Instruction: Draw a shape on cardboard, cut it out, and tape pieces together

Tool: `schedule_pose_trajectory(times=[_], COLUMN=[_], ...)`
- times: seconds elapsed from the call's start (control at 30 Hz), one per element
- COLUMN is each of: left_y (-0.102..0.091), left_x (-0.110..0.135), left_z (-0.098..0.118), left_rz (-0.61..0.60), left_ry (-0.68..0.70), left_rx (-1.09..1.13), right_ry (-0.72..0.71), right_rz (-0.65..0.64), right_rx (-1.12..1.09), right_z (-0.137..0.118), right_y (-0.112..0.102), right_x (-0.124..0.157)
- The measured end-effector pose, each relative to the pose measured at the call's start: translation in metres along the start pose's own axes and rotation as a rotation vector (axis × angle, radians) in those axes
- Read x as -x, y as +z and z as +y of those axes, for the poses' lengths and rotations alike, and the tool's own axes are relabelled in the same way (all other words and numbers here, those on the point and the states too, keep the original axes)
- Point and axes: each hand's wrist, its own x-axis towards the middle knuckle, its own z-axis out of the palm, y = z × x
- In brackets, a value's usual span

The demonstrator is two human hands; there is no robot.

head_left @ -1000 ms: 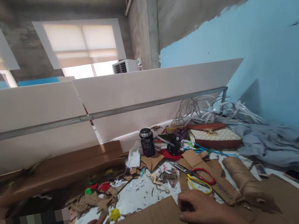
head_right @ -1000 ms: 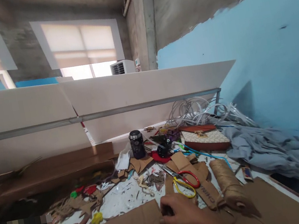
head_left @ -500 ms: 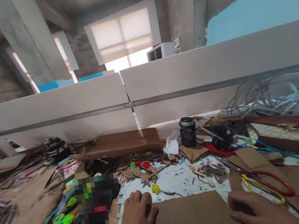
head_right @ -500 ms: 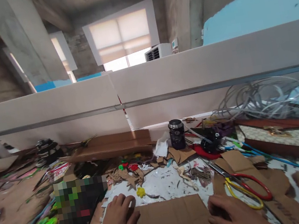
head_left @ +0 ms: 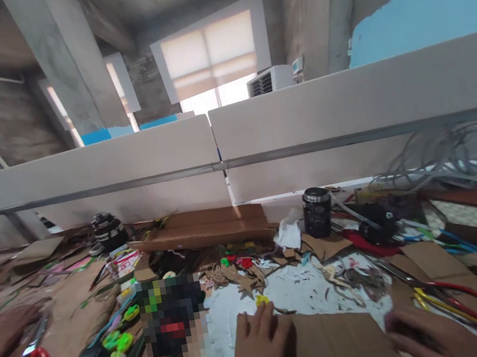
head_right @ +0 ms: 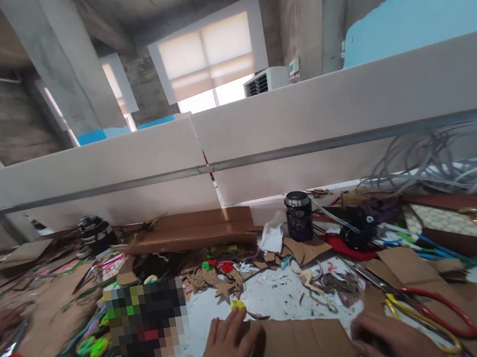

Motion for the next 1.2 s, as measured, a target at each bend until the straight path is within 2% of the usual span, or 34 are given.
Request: schedule_pose_trajectory(times=[0.07, 0.13, 0.23, 0.3, 0.37, 0.63, 0.8, 0.9, 1.1, 1.2], left_y=[0.024, 0.051, 0.084, 0.096, 0.099, 0.069, 0.062, 0.049, -0.002, -0.014], left_x=[-0.015, -0.032, -0.051, -0.059, -0.064, -0.064, -0.067, -0.065, -0.049, -0.045], left_z=[0.005, 0.012, 0.02, 0.02, 0.017, 0.009, 0.007, 0.016, 0.047, 0.052], left_rz=[-0.055, -0.045, -0.051, -0.023, -0.005, -0.097, -0.148, -0.192, -0.234, -0.217], left_ry=[0.157, 0.226, 0.318, 0.372, 0.39, 0.277, 0.265, 0.224, 0.171, 0.143], left_rx=[0.009, 0.004, 0.002, -0.014, -0.028, 0.029, -0.017, -0.063, -0.061, -0.049], right_ry=[-0.054, -0.089, -0.013, 0.066, 0.128, 0.256, 0.246, 0.277, 0.302, 0.296], right_rz=[0.058, 0.027, 0.035, 0.083, 0.116, 0.117, 0.17, 0.208, 0.292, 0.313], right_rx=[0.091, 0.179, 0.284, 0.362, 0.435, 0.555, 0.565, 0.586, 0.618, 0.613], right_z=[-0.003, -0.004, -0.001, 0.005, 0.009, 0.007, 0.013, 0.022, 0.035, 0.039], right_y=[-0.004, -0.006, -0.008, -0.01, -0.013, -0.029, -0.03, -0.03, -0.035, -0.034], right_x=[-0.002, -0.005, -0.011, -0.013, -0.014, -0.014, -0.015, -0.014, -0.008, -0.007])
